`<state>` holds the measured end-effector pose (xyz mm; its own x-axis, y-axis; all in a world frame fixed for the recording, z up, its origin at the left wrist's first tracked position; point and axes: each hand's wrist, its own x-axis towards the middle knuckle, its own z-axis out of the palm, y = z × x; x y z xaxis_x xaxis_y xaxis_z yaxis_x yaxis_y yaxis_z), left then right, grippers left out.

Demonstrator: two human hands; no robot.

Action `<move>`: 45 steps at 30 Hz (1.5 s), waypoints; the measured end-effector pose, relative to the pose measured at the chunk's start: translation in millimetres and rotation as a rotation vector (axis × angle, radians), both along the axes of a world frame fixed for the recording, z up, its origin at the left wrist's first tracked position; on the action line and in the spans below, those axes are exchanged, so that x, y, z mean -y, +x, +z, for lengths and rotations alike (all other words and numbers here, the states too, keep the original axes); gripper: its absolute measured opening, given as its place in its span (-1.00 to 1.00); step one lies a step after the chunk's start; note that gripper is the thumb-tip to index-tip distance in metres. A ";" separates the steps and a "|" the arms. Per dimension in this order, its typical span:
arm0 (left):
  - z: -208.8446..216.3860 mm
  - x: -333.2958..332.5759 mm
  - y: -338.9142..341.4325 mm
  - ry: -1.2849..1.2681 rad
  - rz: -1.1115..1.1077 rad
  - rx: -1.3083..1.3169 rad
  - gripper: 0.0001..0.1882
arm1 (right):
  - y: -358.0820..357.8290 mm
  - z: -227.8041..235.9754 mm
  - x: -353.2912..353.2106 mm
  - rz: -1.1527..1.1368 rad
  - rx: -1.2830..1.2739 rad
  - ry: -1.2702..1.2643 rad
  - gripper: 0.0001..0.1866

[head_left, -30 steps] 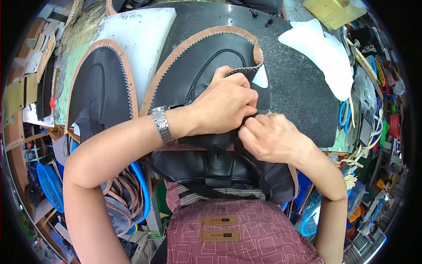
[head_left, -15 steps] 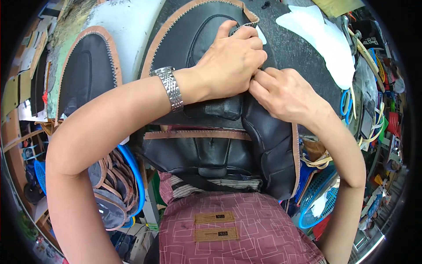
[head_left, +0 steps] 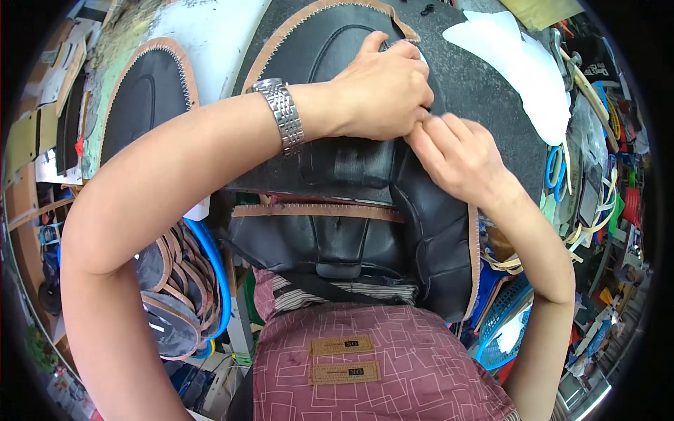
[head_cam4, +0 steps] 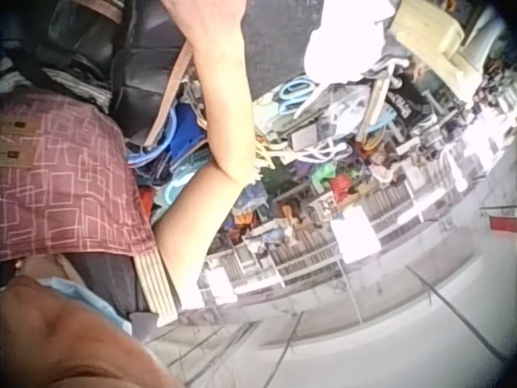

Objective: The person aligns and fastens black leather-like bag components on a workbench using a small metal tool. They repeatedly adjust the edges and press down on the seams to secure the parts together. The person then picks up a finished bag section and places it into a blue basket before returning to the workbench to continue working on another component.

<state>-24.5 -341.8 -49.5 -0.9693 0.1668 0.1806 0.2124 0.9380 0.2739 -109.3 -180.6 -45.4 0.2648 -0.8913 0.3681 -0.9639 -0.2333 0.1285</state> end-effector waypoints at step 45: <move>22.9 -20.6 34.3 0.145 -0.134 -0.422 -0.67 | 30.2 -3.8 -64.3 -0.167 0.427 0.040 -0.80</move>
<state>9.9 -321.2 -26.6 -0.7777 0.2294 0.5853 0.4501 0.8532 0.2636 -79.1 -116.3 -49.2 -0.0512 -0.9246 0.3775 -0.9534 -0.0673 -0.2942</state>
